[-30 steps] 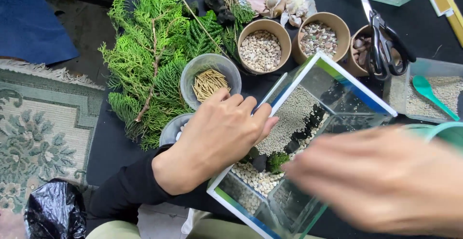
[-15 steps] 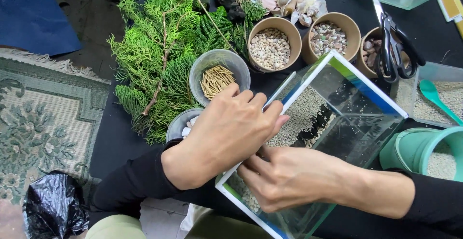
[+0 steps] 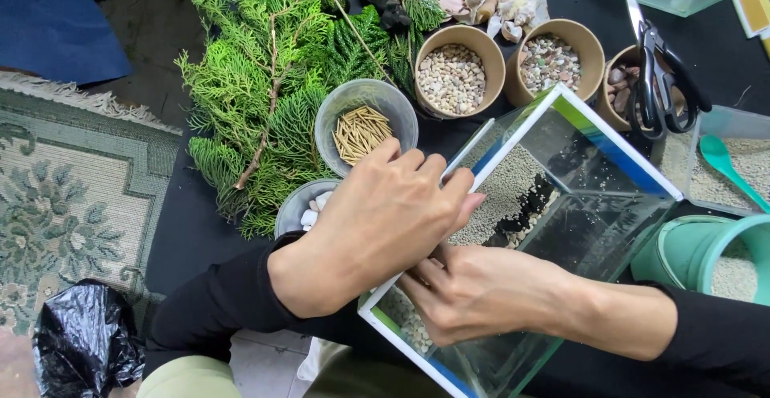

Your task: Assembling a decorative terrarium by placing sand, stones, and moss into a glass container.

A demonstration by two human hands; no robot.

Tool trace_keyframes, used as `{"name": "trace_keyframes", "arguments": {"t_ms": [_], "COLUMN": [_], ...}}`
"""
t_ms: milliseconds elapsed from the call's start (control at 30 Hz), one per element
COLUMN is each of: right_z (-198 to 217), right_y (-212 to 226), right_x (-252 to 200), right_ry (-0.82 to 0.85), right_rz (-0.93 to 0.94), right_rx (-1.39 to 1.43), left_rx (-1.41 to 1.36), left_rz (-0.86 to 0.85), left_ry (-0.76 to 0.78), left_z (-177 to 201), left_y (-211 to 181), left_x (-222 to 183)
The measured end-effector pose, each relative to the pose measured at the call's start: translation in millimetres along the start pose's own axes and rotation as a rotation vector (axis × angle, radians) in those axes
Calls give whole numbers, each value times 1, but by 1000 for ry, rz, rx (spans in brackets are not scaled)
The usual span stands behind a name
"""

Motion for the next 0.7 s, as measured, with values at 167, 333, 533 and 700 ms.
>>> {"name": "trace_keyframes", "arguments": {"t_ms": [167, 333, 533, 700], "right_z": [-2, 3, 20, 47], "right_y": [0, -6, -21, -41], "right_x": [-3, -10, -33, -69], "right_ry": [2, -10, -74, -99], "right_rz": [-16, -39, -137, -236], "right_rx": [40, 77, 203, 171], "left_rx": [6, 6, 9, 6], "left_rz": [-5, 1, 9, -4], "left_ry": [3, -18, -72, -40], "left_z": [1, -1, 1, 1], "left_y": [0, 0, 0, -1], "left_x": [0, 0, 0, 1]}}
Point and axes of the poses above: each hand's wrist, its own x-axis towards the middle knuckle, its own z-axis out of the back of the hand, y = z × x, the point moved 8 cm from there along x, towards the middle knuckle, and after that the axes turned 4 degrees about -x, right-handed, at the moved point
